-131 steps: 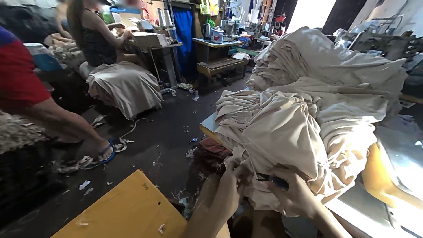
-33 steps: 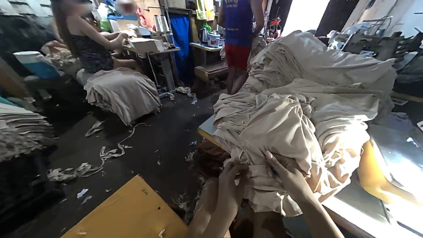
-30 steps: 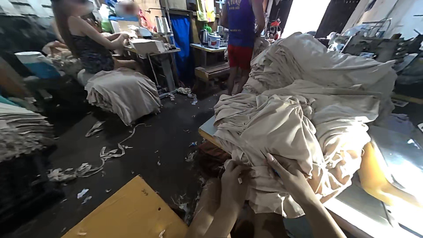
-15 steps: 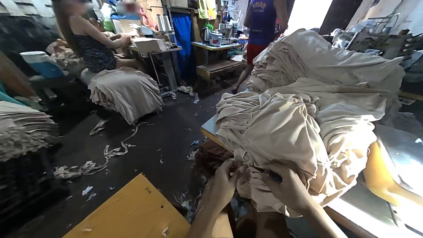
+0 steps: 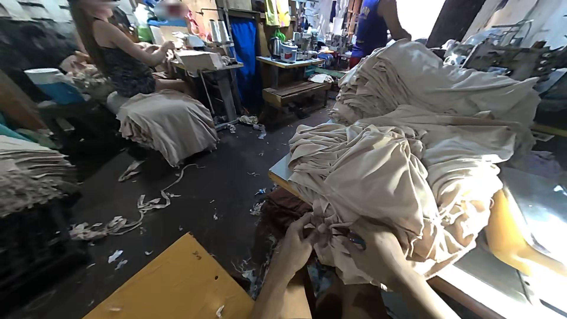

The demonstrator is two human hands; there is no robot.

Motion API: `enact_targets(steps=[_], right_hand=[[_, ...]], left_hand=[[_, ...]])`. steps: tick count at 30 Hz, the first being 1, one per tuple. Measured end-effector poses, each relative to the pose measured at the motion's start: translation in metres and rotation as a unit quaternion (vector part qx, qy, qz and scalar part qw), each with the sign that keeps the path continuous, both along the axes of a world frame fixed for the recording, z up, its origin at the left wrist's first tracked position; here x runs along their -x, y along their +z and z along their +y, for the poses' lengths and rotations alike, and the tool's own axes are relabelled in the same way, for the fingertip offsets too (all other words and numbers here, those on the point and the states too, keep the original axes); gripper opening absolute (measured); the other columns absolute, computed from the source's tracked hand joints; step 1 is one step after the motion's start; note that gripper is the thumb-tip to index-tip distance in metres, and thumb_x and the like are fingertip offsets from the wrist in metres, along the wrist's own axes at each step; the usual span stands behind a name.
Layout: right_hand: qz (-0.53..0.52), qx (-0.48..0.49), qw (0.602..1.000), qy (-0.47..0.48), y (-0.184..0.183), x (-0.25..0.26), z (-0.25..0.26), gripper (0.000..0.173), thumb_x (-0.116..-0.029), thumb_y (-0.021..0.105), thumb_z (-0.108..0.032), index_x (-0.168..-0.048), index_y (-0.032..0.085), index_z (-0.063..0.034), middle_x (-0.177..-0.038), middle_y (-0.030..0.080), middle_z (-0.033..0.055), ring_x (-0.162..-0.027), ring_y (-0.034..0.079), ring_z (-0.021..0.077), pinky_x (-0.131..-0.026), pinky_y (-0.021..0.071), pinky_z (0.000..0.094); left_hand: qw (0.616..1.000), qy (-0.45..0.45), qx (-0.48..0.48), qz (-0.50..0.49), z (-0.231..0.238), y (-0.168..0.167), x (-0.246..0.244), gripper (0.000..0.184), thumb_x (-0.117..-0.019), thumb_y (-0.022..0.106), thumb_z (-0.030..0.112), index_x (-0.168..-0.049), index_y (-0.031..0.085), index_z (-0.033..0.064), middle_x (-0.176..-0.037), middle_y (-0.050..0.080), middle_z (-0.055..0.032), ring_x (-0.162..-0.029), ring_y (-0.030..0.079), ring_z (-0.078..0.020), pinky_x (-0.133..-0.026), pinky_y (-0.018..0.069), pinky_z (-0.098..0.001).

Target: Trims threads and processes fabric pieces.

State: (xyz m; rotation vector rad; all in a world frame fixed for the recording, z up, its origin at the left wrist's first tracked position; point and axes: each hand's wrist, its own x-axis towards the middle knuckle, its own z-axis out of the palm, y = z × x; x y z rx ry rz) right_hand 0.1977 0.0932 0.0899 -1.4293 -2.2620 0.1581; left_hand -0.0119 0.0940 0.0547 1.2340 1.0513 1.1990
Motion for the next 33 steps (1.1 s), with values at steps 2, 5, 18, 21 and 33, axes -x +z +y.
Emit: enact_targets(steps=[2, 5, 18, 21, 33], right_hand=[[-0.034, -0.1, 0.994, 0.003, -0.013, 0.006, 0.003, 0.043, -0.0941, 0.062, -0.045, -0.088, 0.075, -0.005, -0.081, 0.072, 0.0112, -0.075, 0.073, 0.0294, -0.063, 0.0602, 0.0509], [-0.067, -0.204, 0.977, 0.004, -0.028, 0.01, 0.011, 0.043, -0.0963, 0.056, -0.043, -0.077, 0.072, -0.0073, -0.07, 0.067, 0.0078, -0.064, 0.07, 0.0246, -0.054, 0.058, 0.0433], [-0.098, -0.197, 0.962, 0.163, 0.001, -0.029, -0.002, 0.013, -0.0815, 0.069, -0.021, -0.088, 0.072, -0.0093, -0.076, 0.067, 0.0068, -0.065, 0.069, 0.0247, -0.054, 0.0571, 0.043], [0.04, -0.207, 0.974, 0.08, 0.102, -0.026, 0.009, 0.007, -0.0843, 0.067, -0.01, -0.088, 0.071, -0.0054, -0.076, 0.068, 0.0073, -0.068, 0.068, 0.0231, -0.06, 0.0582, 0.0462], [0.095, 0.023, 0.983, -0.154, 0.113, -0.084, 0.178, 0.018, -0.0922, 0.066, 0.0, -0.104, 0.063, 0.0135, -0.102, 0.064, 0.0326, -0.099, 0.063, 0.0479, -0.088, 0.0475, 0.0651]], left_hand=[[1.0, 0.002, 0.011, -0.007, -0.001, 0.001, -0.001, 0.017, -0.0981, 0.066, 0.01, -0.111, 0.066, -0.0005, -0.107, 0.07, -0.0084, -0.094, 0.071, -0.0161, -0.088, 0.0616, -0.0324], [1.0, 0.012, 0.011, 0.008, 0.0, 0.0, -0.001, 0.02, -0.0969, 0.067, 0.014, -0.113, 0.069, 0.002, -0.12, 0.066, -0.0103, -0.099, 0.07, -0.0153, -0.088, 0.0608, -0.03], [0.89, -0.045, 0.089, 0.445, -0.026, -0.056, 0.151, 0.044, -0.0949, 0.072, 0.027, -0.129, 0.067, 0.0001, -0.131, 0.06, -0.0289, -0.121, 0.059, -0.0445, -0.105, 0.0457, -0.0593], [0.949, 0.011, 0.064, 0.308, -0.019, -0.063, 0.11, 0.036, -0.0993, 0.064, 0.026, -0.126, 0.067, 0.001, -0.125, 0.066, -0.0188, -0.115, 0.065, -0.0286, -0.102, 0.0523, -0.0458], [0.988, 0.135, 0.049, 0.065, -0.017, -0.081, -0.023, 0.045, -0.0984, 0.065, 0.017, -0.137, 0.053, -0.0031, -0.119, 0.066, -0.0181, -0.108, 0.066, -0.0226, -0.094, 0.0554, -0.0407]])
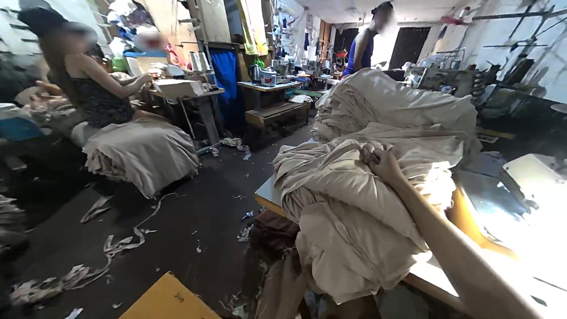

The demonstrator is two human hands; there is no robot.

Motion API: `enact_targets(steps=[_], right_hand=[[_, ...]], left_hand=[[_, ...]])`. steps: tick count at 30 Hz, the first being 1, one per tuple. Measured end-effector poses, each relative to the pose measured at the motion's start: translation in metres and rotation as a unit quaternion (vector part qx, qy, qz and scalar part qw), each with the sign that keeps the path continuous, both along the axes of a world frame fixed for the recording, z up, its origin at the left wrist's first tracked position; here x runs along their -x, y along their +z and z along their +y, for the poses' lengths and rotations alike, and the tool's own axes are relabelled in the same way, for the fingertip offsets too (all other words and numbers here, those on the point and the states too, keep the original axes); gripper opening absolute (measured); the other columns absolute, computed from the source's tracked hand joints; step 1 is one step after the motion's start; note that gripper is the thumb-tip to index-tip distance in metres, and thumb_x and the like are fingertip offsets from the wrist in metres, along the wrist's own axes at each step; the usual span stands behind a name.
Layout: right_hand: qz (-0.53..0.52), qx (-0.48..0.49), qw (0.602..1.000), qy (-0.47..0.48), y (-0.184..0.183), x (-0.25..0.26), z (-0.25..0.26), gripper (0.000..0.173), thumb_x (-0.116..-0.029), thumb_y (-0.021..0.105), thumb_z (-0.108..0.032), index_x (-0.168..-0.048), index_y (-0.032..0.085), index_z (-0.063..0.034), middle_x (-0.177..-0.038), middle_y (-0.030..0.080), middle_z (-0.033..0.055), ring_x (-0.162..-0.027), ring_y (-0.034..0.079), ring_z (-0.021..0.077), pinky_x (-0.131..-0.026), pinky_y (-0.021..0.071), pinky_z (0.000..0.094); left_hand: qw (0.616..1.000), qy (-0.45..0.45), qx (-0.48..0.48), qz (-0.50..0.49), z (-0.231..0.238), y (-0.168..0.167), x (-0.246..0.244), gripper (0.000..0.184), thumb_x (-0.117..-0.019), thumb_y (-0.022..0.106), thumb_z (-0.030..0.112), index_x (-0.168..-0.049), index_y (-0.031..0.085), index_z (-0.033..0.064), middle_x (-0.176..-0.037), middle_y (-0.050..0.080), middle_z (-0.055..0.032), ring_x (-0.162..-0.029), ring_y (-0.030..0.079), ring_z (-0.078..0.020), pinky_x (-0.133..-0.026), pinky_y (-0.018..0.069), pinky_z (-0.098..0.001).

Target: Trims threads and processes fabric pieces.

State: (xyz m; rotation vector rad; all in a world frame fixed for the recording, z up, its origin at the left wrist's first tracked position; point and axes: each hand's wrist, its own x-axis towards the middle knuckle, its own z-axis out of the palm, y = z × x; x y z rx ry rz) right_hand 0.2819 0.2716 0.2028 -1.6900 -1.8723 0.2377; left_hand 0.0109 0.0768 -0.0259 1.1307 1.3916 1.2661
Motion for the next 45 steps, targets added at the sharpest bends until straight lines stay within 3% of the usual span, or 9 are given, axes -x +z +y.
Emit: enact_targets(steps=[4, 8, 12, 15, 19, 25, 30, 34, 45], right_hand=[[0.022, -0.025, 0.999, -0.012, -0.007, -0.002, 0.001, 0.017, -0.0958, 0.066, -0.006, -0.102, 0.063, 0.0101, -0.095, 0.064, 0.0296, -0.091, 0.064, 0.0451, -0.082, 0.049, 0.0646], [0.025, -0.021, 0.999, -0.008, -0.008, -0.001, -0.001, 0.017, -0.0962, 0.066, -0.006, -0.1, 0.063, 0.0106, -0.095, 0.064, 0.0299, -0.091, 0.064, 0.0454, -0.082, 0.0483, 0.0644], [0.029, -0.02, 0.999, -0.023, -0.006, -0.003, -0.003, 0.016, -0.0938, 0.068, -0.005, -0.1, 0.063, 0.0087, -0.095, 0.064, 0.0283, -0.092, 0.065, 0.0448, -0.082, 0.0499, 0.0634], [0.062, -0.021, 0.998, -0.024, -0.008, -0.003, -0.003, 0.023, -0.094, 0.069, -0.005, -0.112, 0.063, 0.0092, -0.103, 0.066, 0.0298, -0.098, 0.065, 0.0454, -0.088, 0.0501, 0.0631], [0.131, 0.02, 0.991, 0.001, 0.004, -0.014, -0.008, 0.031, -0.0957, 0.073, -0.012, -0.12, 0.065, 0.0043, -0.111, 0.066, 0.0271, -0.101, 0.064, 0.0392, -0.091, 0.0504, 0.0596], [0.192, -0.13, 0.973, 0.007, 0.031, -0.007, -0.077, 0.018, -0.0956, 0.071, -0.012, -0.105, 0.066, 0.0018, -0.079, 0.062, 0.0086, -0.064, 0.054, 0.013, -0.062, 0.0492, 0.0342], [0.253, -0.165, 0.948, 0.099, -0.007, 0.055, -0.182, 0.019, -0.0934, 0.067, -0.021, -0.079, 0.062, -0.0098, -0.063, 0.053, -0.0088, -0.054, 0.048, -0.0031, -0.05, 0.0429, 0.0167], [0.319, 0.028, 0.907, 0.273, -0.065, 0.092, -0.208, 0.031, -0.0909, 0.078, -0.033, -0.102, 0.068, -0.0063, -0.08, 0.065, -0.0036, -0.067, 0.061, 0.0016, -0.057, 0.0523, 0.0187], [0.451, 0.076, 0.885, 0.094, -0.089, 0.077, -0.213, 0.011, -0.0852, 0.068, -0.013, -0.093, 0.061, -0.0099, -0.067, 0.058, -0.0064, -0.051, 0.055, 0.0034, -0.046, 0.0481, 0.0212]], left_hand=[[0.956, 0.134, -0.19, 0.179, 0.034, 0.032, -0.001, 0.076, -0.0926, 0.064, 0.044, -0.149, 0.044, -0.003, -0.144, 0.049, -0.0286, -0.13, 0.05, -0.0421, -0.107, 0.0439, -0.0558], [0.954, 0.04, -0.152, 0.254, 0.062, 0.09, -0.017, 0.07, -0.0903, 0.065, 0.054, -0.135, 0.063, 0.0, -0.149, 0.042, -0.0318, -0.138, 0.035, -0.0544, -0.109, 0.0307, -0.07], [0.975, 0.04, -0.201, 0.09, 0.024, 0.127, -0.009, 0.026, -0.0939, 0.066, 0.019, -0.108, 0.072, -0.0021, -0.101, 0.072, -0.0081, -0.097, 0.069, -0.0142, -0.09, 0.0567, -0.0342], [0.973, 0.068, -0.111, -0.192, -0.021, 0.153, 0.003, 0.013, -0.0972, 0.052, 0.0, -0.094, 0.065, 0.0023, -0.075, 0.069, 0.0017, -0.068, 0.068, -0.0043, -0.067, 0.0591, -0.0239], [0.996, 0.015, -0.015, -0.092, -0.045, 0.124, 0.012, 0.028, -0.0933, 0.065, 0.011, -0.116, 0.062, -0.005, -0.09, 0.071, -0.0066, -0.082, 0.07, -0.0111, -0.08, 0.0595, -0.0333], [0.978, -0.094, -0.129, -0.133, -0.052, 0.12, 0.015, 0.044, -0.1009, 0.059, 0.011, -0.138, 0.045, -0.0081, -0.105, 0.072, 0.0009, -0.092, 0.069, -0.003, -0.087, 0.0587, -0.0245], [0.957, -0.136, -0.186, -0.174, -0.047, 0.123, 0.002, 0.013, -0.0982, 0.06, 0.002, -0.111, 0.057, 0.002, -0.095, 0.07, 0.0034, -0.084, 0.068, -0.0047, -0.078, 0.0599, -0.026], [0.959, -0.097, -0.233, -0.127, -0.045, 0.11, -0.021, 0.024, -0.0801, 0.077, -0.002, -0.102, 0.069, -0.0051, -0.109, 0.068, -0.0086, -0.095, 0.069, -0.009, -0.076, 0.0624, -0.0264], [0.969, -0.028, -0.214, -0.117, -0.045, 0.104, -0.022, 0.012, -0.0873, 0.069, -0.001, -0.081, 0.061, 0.0056, -0.096, 0.067, -0.0007, -0.086, 0.065, -0.0042, -0.074, 0.0584, -0.0214]])
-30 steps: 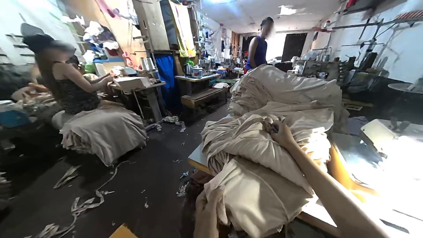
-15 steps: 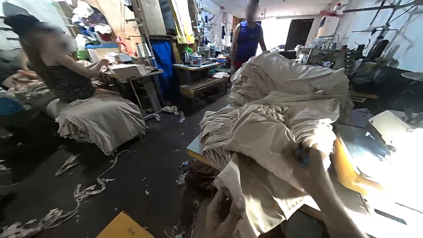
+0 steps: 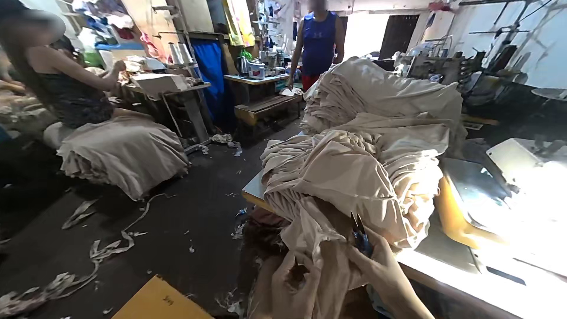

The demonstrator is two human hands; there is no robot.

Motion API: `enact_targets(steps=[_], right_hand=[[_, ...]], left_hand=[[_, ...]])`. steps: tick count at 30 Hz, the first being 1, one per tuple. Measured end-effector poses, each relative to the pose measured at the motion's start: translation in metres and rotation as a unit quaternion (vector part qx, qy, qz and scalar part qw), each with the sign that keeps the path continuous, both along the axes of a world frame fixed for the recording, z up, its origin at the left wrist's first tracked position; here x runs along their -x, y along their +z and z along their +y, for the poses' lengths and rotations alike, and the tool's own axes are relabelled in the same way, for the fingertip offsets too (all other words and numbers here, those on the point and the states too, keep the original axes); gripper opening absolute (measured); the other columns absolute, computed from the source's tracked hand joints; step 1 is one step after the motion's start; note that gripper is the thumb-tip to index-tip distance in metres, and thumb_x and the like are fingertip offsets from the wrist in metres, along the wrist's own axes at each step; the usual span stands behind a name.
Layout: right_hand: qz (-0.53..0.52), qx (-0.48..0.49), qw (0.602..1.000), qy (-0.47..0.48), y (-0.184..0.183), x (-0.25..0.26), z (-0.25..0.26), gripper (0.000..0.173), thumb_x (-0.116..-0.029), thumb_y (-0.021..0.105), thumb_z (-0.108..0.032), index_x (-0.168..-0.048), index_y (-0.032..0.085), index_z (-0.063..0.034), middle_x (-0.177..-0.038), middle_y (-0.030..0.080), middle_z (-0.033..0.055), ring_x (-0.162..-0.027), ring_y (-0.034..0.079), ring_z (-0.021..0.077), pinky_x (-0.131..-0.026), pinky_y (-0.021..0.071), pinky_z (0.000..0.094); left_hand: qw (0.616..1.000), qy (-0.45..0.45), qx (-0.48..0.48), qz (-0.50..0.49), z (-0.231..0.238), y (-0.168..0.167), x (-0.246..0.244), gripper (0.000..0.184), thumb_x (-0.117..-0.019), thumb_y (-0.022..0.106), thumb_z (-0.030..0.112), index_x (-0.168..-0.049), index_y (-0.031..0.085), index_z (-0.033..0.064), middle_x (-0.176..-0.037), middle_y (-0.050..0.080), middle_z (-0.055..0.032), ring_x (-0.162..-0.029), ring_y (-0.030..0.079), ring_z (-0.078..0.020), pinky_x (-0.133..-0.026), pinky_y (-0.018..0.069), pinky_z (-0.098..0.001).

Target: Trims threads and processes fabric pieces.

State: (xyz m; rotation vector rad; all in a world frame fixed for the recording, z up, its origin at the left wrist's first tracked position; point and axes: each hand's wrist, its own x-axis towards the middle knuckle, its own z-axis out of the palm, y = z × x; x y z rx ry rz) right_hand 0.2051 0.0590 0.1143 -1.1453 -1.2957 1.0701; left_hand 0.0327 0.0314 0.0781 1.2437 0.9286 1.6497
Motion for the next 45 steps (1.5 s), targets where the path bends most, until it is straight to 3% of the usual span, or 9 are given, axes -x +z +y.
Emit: enact_targets(steps=[4, 8, 12, 15, 19, 24, 31, 36, 45], right_hand=[[0.047, 0.038, 0.997, 0.043, -0.014, 0.02, -0.007, 0.033, -0.0847, 0.07, -0.005, -0.116, 0.062, -0.0003, -0.087, 0.07, -0.0025, -0.072, 0.066, 0.0031, -0.066, 0.058, 0.0228], [-0.049, -0.1, 0.992, -0.059, -0.021, 0.019, -0.005, 0.021, -0.0794, 0.067, -0.003, -0.1, 0.068, -0.0019, -0.08, 0.068, -0.0046, -0.069, 0.063, -0.0017, -0.062, 0.0542, 0.0179], [-0.333, -0.353, 0.843, -0.231, -0.028, -0.023, 0.001, 0.012, -0.0764, 0.063, -0.01, -0.085, 0.07, -0.0052, -0.082, 0.069, 0.0049, -0.069, 0.063, 0.0064, -0.06, 0.0526, 0.0204], [-0.486, -0.339, 0.785, -0.179, -0.045, -0.044, -0.005, 0.015, -0.0755, 0.066, -0.006, -0.088, 0.073, -0.0083, -0.085, 0.072, 0.0074, -0.07, 0.07, 0.0199, -0.057, 0.058, 0.0367], [-0.541, -0.157, 0.824, -0.061, -0.034, -0.064, -0.014, 0.033, -0.0764, 0.076, -0.016, -0.109, 0.077, -0.0155, -0.096, 0.077, 0.0057, -0.086, 0.075, 0.0271, -0.072, 0.06, 0.0551], [-0.395, -0.111, 0.911, 0.052, 0.014, -0.055, -0.017, 0.037, -0.0929, 0.066, -0.049, -0.116, 0.075, -0.0208, -0.093, 0.072, -0.0064, -0.076, 0.063, 0.0022, -0.067, 0.0552, 0.0256], [-0.078, -0.042, 0.988, 0.127, 0.008, -0.014, 0.032, 0.028, -0.1038, 0.055, -0.031, -0.088, 0.07, -0.0134, -0.064, 0.055, -0.0071, -0.051, 0.048, -0.0001, -0.049, 0.0425, 0.0161], [-0.117, -0.062, 0.988, 0.085, -0.017, -0.037, 0.037, 0.027, -0.1019, 0.057, -0.033, -0.084, 0.067, -0.0155, -0.061, 0.053, -0.0057, -0.048, 0.045, 0.0028, -0.046, 0.0389, 0.0186], [-0.459, -0.175, 0.871, 0.021, -0.031, -0.048, 0.011, 0.033, -0.0911, 0.067, -0.041, -0.093, 0.076, -0.0094, -0.086, 0.071, 0.003, -0.076, 0.069, 0.0159, -0.068, 0.0601, 0.0416]], left_hand=[[0.999, -0.02, 0.025, -0.043, -0.002, 0.009, -0.009, 0.015, -0.0807, 0.071, -0.01, -0.087, 0.063, 0.0013, -0.085, 0.07, -0.0027, -0.074, 0.068, -0.0075, -0.069, 0.0602, -0.0239], [0.994, -0.002, -0.011, 0.113, -0.002, 0.015, 0.004, 0.037, -0.0735, 0.073, -0.007, -0.108, 0.061, -0.0064, -0.098, 0.07, -0.0068, -0.082, 0.071, -0.0113, -0.071, 0.0637, -0.028], [0.932, 0.175, -0.095, 0.302, 0.027, -0.022, 0.03, 0.02, -0.0828, 0.073, 0.016, -0.095, 0.07, 0.0007, -0.092, 0.069, -0.0073, -0.081, 0.067, -0.0095, -0.071, 0.0596, -0.0242], [0.901, 0.193, -0.108, 0.374, 0.046, -0.068, 0.027, 0.013, -0.0866, 0.066, 0.017, -0.093, 0.076, 0.0106, -0.101, 0.07, -0.0095, -0.091, 0.069, -0.0181, -0.074, 0.0602, -0.0338], [0.937, 0.125, -0.069, 0.32, 0.045, -0.081, 0.017, 0.023, -0.0821, 0.065, 0.009, -0.1, 0.078, 0.0128, -0.111, 0.065, -0.0096, -0.104, 0.064, -0.0136, -0.088, 0.056, -0.027], [0.95, 0.09, -0.067, 0.29, 0.03, -0.045, 0.018, 0.02, -0.0861, 0.065, 0.008, -0.104, 0.073, 0.002, -0.108, 0.067, -0.0115, -0.093, 0.068, -0.0144, -0.079, 0.0596, -0.0303], [0.955, 0.025, -0.03, 0.295, 0.029, -0.01, -0.012, 0.031, -0.0883, 0.076, 0.025, -0.111, 0.073, 0.0048, -0.115, 0.066, -0.0123, -0.096, 0.068, -0.0148, -0.083, 0.0595, -0.0308], [0.944, 0.038, -0.044, 0.324, 0.044, -0.035, -0.028, 0.01, -0.0898, 0.071, 0.014, -0.089, 0.076, 0.0055, -0.105, 0.067, -0.0114, -0.095, 0.067, -0.0184, -0.084, 0.0588, -0.0342], [0.962, -0.084, 0.094, 0.242, 0.046, -0.016, 0.004, 0.014, -0.0971, 0.065, 0.009, -0.108, 0.07, 0.0026, -0.104, 0.07, -0.0065, -0.096, 0.068, -0.0093, -0.089, 0.0569, -0.0273]])
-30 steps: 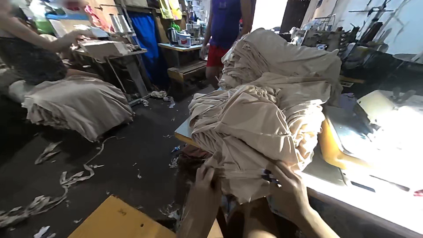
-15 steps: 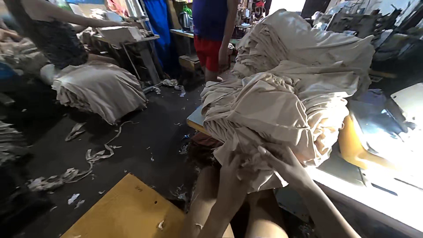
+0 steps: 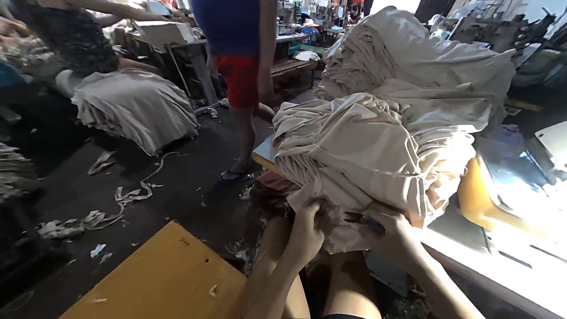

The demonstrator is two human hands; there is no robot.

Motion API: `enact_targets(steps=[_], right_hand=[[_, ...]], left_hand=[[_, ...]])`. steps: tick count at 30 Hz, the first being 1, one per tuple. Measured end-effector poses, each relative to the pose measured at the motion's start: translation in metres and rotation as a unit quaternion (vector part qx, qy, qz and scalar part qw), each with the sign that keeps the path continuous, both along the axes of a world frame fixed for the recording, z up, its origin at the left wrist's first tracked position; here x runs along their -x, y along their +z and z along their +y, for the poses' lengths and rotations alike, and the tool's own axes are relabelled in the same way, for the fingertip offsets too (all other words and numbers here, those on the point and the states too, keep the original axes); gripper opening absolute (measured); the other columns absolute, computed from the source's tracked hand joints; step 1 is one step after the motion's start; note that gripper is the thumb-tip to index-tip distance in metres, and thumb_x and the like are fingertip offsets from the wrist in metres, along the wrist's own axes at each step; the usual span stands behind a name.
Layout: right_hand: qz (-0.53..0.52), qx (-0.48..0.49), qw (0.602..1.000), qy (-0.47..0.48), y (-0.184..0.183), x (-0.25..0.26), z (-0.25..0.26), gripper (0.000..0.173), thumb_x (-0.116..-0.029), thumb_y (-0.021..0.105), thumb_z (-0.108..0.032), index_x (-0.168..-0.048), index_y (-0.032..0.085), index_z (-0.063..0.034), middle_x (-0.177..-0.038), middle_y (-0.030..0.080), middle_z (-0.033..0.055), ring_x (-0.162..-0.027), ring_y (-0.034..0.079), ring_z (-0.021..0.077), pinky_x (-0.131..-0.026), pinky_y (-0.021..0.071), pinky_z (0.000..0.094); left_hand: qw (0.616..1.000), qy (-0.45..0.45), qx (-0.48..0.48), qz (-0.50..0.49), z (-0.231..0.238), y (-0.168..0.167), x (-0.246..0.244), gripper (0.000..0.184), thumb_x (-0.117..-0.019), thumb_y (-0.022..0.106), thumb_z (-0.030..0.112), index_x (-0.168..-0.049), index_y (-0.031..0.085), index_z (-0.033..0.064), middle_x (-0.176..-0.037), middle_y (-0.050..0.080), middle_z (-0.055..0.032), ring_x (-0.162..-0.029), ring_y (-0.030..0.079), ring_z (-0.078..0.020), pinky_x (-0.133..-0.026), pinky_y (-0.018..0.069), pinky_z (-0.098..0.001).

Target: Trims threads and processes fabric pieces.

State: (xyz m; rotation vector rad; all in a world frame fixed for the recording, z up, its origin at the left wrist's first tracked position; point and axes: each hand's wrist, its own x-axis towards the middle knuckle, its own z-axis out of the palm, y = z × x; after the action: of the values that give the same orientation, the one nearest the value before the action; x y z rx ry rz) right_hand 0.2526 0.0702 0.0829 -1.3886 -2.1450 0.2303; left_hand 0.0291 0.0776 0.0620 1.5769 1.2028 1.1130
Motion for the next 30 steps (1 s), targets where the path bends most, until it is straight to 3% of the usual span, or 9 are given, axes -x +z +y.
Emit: enact_targets(steps=[7, 10, 13, 16, 20, 23, 26, 28, 30], right_hand=[[-0.073, -0.043, 0.996, -0.018, -0.003, 0.015, 0.004, 0.031, -0.0945, 0.063, -0.038, -0.091, 0.075, -0.0093, -0.083, 0.071, 0.0064, -0.072, 0.072, 0.0243, -0.06, 0.0594, 0.0493], [-0.051, 0.005, 0.999, -0.015, -0.001, 0.013, 0.007, 0.028, -0.0967, 0.062, -0.033, -0.09, 0.075, -0.0081, -0.085, 0.071, 0.0077, -0.076, 0.071, 0.0252, -0.064, 0.0592, 0.0512], [0.048, 0.029, 0.998, 0.023, 0.004, -0.001, 0.013, 0.024, -0.0948, 0.065, -0.034, -0.094, 0.077, -0.013, -0.088, 0.071, -0.0016, -0.081, 0.068, 0.0089, -0.073, 0.0603, 0.0341], [0.115, 0.023, 0.991, 0.062, 0.015, 0.002, 0.017, 0.019, -0.0901, 0.069, -0.033, -0.088, 0.073, -0.0145, -0.081, 0.067, -0.0075, -0.074, 0.062, -0.0017, -0.067, 0.0548, 0.0183], [0.173, 0.043, 0.979, 0.097, 0.018, 0.02, 0.022, 0.018, -0.0905, 0.071, -0.03, -0.082, 0.071, -0.0133, -0.073, 0.063, -0.007, -0.063, 0.057, -0.0015, -0.056, 0.0489, 0.0158], [0.152, 0.077, 0.982, 0.085, 0.012, 0.017, 0.028, 0.017, -0.0914, 0.069, -0.029, -0.088, 0.072, -0.0125, -0.079, 0.066, -0.0059, -0.069, 0.06, -0.0021, -0.063, 0.0515, 0.0158], [0.077, 0.088, 0.99, 0.078, 0.013, 0.008, 0.024, 0.023, -0.0924, 0.068, -0.032, -0.095, 0.074, -0.0104, -0.088, 0.068, -0.0015, -0.079, 0.064, 0.0021, -0.073, 0.0554, 0.0207], [0.012, 0.124, 0.99, 0.066, 0.018, 0.009, 0.017, 0.03, -0.0951, 0.068, -0.035, -0.101, 0.074, -0.0072, -0.095, 0.069, 0.0059, -0.087, 0.067, 0.0145, -0.079, 0.0584, 0.0357], [-0.043, 0.133, 0.988, 0.064, 0.02, 0.015, 0.015, 0.033, -0.0968, 0.066, -0.037, -0.103, 0.073, -0.0051, -0.096, 0.069, 0.0107, -0.087, 0.069, 0.0238, -0.076, 0.0598, 0.0463]], left_hand=[[0.999, -0.001, -0.008, -0.033, 0.001, -0.003, 0.0, 0.012, -0.0973, 0.066, 0.011, -0.104, 0.071, 0.0026, -0.106, 0.067, -0.0069, -0.097, 0.066, -0.0089, -0.088, 0.0567, -0.0244], [1.0, -0.011, -0.015, -0.02, 0.002, -0.008, 0.01, 0.011, -0.0944, 0.066, 0.008, -0.101, 0.072, 0.0019, -0.108, 0.066, -0.008, -0.097, 0.066, -0.0099, -0.088, 0.0574, -0.0251], [0.998, -0.045, 0.018, 0.031, 0.0, -0.001, 0.029, 0.021, -0.0891, 0.076, 0.01, -0.108, 0.07, 0.0023, -0.109, 0.068, -0.0062, -0.099, 0.068, -0.009, -0.09, 0.0582, -0.0238], [0.998, -0.016, 0.034, 0.043, -0.002, 0.002, 0.027, 0.034, -0.0868, 0.081, 0.02, -0.114, 0.068, 0.004, -0.108, 0.07, -0.0059, -0.098, 0.07, -0.01, -0.089, 0.0596, -0.0255], [0.984, 0.029, 0.025, 0.173, 0.0, 0.012, -0.003, 0.03, -0.0942, 0.071, 0.025, -0.115, 0.072, 0.0036, -0.118, 0.064, -0.0148, -0.103, 0.067, -0.0219, -0.093, 0.0556, -0.0375], [0.987, 0.033, -0.002, 0.157, -0.003, 0.0, -0.004, 0.022, -0.0957, 0.065, 0.019, -0.109, 0.075, 0.0054, -0.116, 0.066, -0.0125, -0.101, 0.067, -0.0185, -0.092, 0.0558, -0.0342], [0.998, -0.019, 0.053, -0.003, -0.002, -0.006, 0.015, 0.016, -0.0961, 0.065, 0.011, -0.109, 0.073, 0.0036, -0.109, 0.07, -0.0056, -0.1, 0.067, -0.0078, -0.092, 0.0559, -0.0243], [0.993, -0.034, 0.08, -0.076, -0.002, -0.01, 0.022, 0.018, -0.0968, 0.065, 0.009, -0.112, 0.071, 0.0024, -0.105, 0.072, -0.0032, -0.097, 0.068, -0.0056, -0.091, 0.0565, -0.0232], [0.99, -0.038, 0.083, -0.111, -0.002, -0.011, 0.023, 0.017, -0.0972, 0.066, 0.01, -0.111, 0.071, 0.0018, -0.104, 0.072, -0.0025, -0.097, 0.068, -0.0056, -0.091, 0.0565, -0.0231]])
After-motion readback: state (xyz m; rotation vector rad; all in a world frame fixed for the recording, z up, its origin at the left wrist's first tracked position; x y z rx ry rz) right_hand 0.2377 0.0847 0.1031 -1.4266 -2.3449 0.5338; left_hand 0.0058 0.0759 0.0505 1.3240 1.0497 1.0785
